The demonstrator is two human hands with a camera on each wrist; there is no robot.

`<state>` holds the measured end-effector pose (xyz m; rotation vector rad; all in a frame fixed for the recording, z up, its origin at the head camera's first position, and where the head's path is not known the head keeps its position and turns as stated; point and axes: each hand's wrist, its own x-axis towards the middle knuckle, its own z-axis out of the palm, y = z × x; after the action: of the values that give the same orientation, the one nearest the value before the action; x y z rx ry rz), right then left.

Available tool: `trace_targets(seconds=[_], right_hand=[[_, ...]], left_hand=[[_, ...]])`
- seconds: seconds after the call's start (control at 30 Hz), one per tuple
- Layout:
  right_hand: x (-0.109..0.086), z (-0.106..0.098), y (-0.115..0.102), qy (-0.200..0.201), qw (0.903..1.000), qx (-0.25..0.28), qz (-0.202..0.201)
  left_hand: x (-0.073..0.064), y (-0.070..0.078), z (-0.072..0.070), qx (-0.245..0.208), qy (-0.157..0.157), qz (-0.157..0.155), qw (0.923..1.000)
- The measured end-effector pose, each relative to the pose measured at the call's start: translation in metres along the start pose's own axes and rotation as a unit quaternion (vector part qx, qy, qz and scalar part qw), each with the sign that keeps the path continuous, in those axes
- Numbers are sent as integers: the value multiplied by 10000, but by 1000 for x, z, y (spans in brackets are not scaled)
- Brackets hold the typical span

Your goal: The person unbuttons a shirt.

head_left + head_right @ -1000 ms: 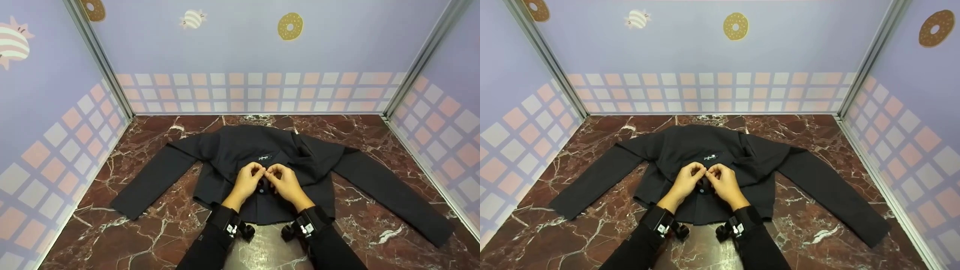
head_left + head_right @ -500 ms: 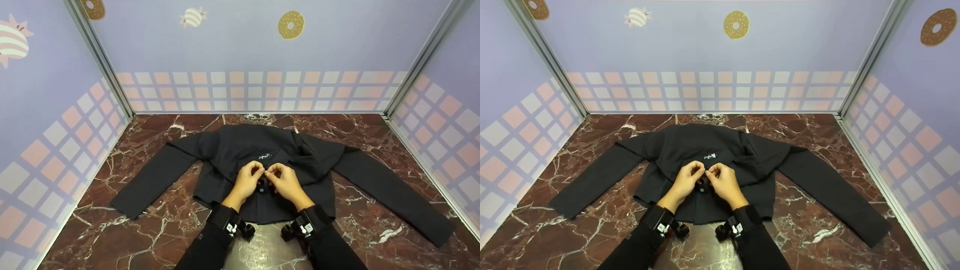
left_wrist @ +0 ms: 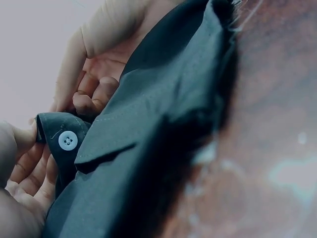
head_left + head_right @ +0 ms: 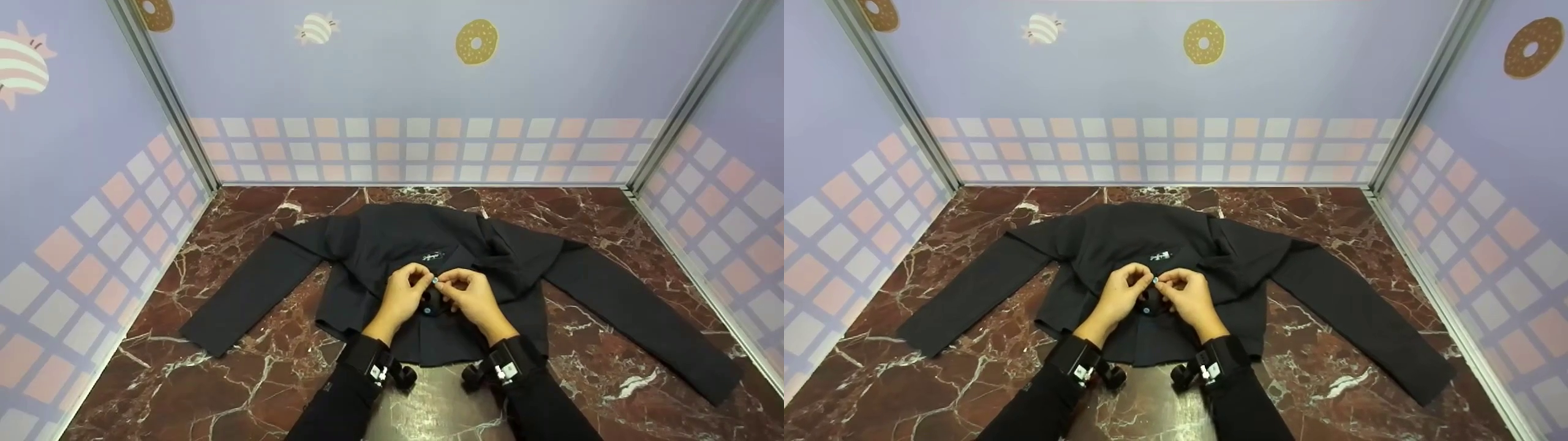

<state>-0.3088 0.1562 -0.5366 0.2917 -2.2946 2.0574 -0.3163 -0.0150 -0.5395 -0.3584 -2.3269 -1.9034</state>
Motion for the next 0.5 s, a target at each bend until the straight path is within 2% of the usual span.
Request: trace_targets(seconds=[0.07,0.13,0.3,0.4,0.5], right_hand=[[-3,0,-7,-23,10000,-49,-39],[-6,1,-15,-20,9999,-120,-89],[-15,5,-31,61,9992,-371,-141],[-13,7,-29,85,9983,-566,-121],[-7,7,-15,186,9975,-676,-130]], left_hand=[[0,0,1,-5,26,50,10000],[0,-1,1,21,71,241,9997],[0,-2,1,381,212,989,9941],[0,-2,0,651,266,1262,9895],[0,-2,-1,862,275,1378,9863]])
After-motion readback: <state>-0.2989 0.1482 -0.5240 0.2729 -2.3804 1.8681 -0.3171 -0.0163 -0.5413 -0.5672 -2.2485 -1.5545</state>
